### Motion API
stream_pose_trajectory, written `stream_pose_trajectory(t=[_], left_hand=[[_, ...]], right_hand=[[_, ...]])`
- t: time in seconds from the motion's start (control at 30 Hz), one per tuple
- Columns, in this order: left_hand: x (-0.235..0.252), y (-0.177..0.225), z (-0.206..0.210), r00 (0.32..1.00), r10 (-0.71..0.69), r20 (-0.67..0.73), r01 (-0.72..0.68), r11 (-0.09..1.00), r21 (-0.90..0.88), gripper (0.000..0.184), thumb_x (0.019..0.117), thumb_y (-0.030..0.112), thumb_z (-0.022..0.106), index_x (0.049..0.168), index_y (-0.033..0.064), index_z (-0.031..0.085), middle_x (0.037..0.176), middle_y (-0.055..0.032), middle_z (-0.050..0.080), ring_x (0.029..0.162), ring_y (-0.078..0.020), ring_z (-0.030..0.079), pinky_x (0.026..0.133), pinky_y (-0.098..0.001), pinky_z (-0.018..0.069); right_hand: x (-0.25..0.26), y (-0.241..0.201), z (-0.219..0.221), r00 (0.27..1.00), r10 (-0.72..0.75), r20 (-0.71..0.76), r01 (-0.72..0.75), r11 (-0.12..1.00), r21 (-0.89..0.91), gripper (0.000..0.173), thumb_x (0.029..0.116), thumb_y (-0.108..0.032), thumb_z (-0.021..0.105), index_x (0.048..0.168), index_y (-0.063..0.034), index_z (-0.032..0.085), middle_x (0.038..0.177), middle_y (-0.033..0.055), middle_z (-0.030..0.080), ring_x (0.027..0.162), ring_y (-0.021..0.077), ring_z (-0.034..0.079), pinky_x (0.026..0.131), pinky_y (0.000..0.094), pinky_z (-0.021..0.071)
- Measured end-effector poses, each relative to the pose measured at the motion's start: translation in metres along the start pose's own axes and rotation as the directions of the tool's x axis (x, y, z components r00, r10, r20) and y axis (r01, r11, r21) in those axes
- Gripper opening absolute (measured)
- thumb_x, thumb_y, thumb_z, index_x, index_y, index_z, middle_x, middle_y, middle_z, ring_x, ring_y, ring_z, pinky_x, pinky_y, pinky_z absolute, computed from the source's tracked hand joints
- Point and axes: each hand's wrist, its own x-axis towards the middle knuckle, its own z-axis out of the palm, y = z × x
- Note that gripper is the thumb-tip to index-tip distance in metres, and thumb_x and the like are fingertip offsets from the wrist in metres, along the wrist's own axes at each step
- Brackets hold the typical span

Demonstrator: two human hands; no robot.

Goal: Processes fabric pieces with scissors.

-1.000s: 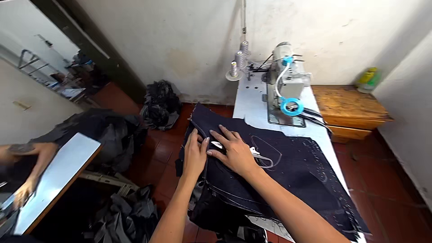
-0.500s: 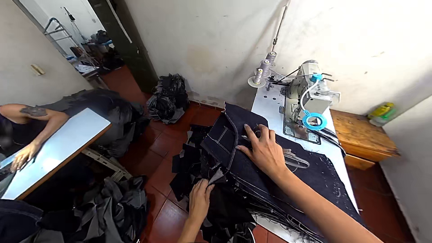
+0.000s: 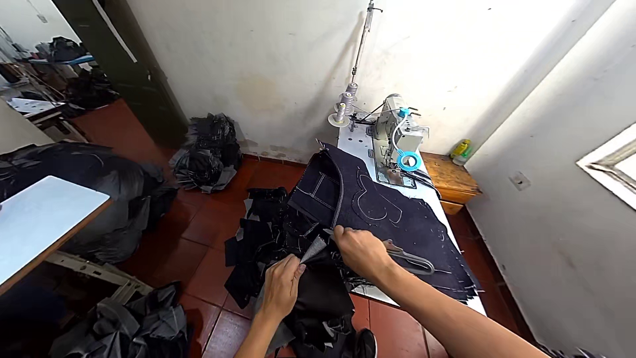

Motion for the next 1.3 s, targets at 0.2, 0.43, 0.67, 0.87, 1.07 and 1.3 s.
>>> stream_pose_trajectory(t=[0.2,0.43,0.67,0.87,1.07,1.3], left_hand=[[-0.011,0.017,-0.061,0.983,0.169,0.075,-0.148,0.962,-0.229,0.054,0.1113,0.043,0.033,0.078,0.0078,0.056,0.069,-0.0066,0.055,0.065,-0.0172,0.059,0.063,-0.0316,0.0527],[-0.018,0.02,-0.145,0.997,-0.068,0.038,0.071,0.994,-0.08,0.042,0.1075,0.038,0.048,0.11,0.0027,0.07,0.109,-0.0126,0.072,0.11,-0.0245,0.066,0.104,-0.0474,0.0487],[-0.106,0.2,-0.104,0.969,-0.247,0.028,0.205,0.729,-0.654,0.053,0.105,0.042,0.052,0.119,-0.0082,0.061,0.098,-0.012,0.072,0.091,-0.0158,0.071,0.084,-0.0368,0.0595],[-0.097,0.172,-0.048,0.787,-0.562,-0.254,0.536,0.827,-0.168,0.077,0.0883,0.041,0.074,0.133,-0.0172,0.052,0.13,-0.0333,0.059,0.125,-0.0378,0.059,0.108,-0.0507,0.0479],[-0.085,0.209,-0.026,0.776,-0.601,-0.192,0.464,0.75,-0.472,0.031,0.1017,0.012,0.052,0.12,-0.0111,0.064,0.108,-0.0142,0.073,0.104,-0.0114,0.07,0.097,-0.0305,0.0561],[-0.013,0.323,-0.14,0.382,-0.81,-0.444,0.132,0.524,-0.842,0.047,0.1127,0.036,0.025,0.136,0.0035,0.05,0.108,-0.0043,0.07,0.1,-0.0103,0.07,0.087,-0.0353,0.0618]], right_hand=[[-0.021,0.018,-0.004,0.817,-0.541,-0.197,0.559,0.662,0.5,0.063,0.0992,-0.039,0.063,0.154,-0.0138,0.045,0.079,0.0115,0.066,0.066,0.0272,0.063,0.065,0.0501,0.0544],[-0.045,-0.064,-0.003,0.633,-0.598,-0.492,0.765,0.583,0.274,0.038,0.0964,-0.04,0.066,0.083,-0.0054,0.064,0.063,0.0101,0.059,0.058,0.0281,0.062,0.054,0.0482,0.0481],[-0.087,-0.081,-0.022,0.8,-0.415,-0.434,0.529,0.829,0.182,0.056,0.0951,-0.057,0.059,0.074,-0.005,0.063,0.065,0.0136,0.062,0.066,0.0345,0.067,0.057,0.053,0.0469],[-0.138,-0.05,-0.045,0.667,-0.536,-0.518,0.672,0.733,0.106,0.051,0.0879,-0.056,0.067,0.066,-0.0109,0.059,0.054,0.0052,0.052,0.052,0.0236,0.058,0.047,0.0433,0.0407],[-0.131,0.022,-0.022,0.71,-0.322,-0.626,0.657,0.623,0.425,0.057,0.0828,-0.068,0.071,0.103,-0.0153,0.07,0.076,-0.0022,0.068,0.064,0.0151,0.065,0.058,0.0434,0.0553],[-0.246,0.083,0.104,0.734,-0.405,-0.545,0.679,0.414,0.606,0.127,0.0593,-0.076,0.083,0.151,0.0029,0.043,0.156,0.0261,0.044,0.134,0.0378,0.056,0.097,0.0583,0.0562]])
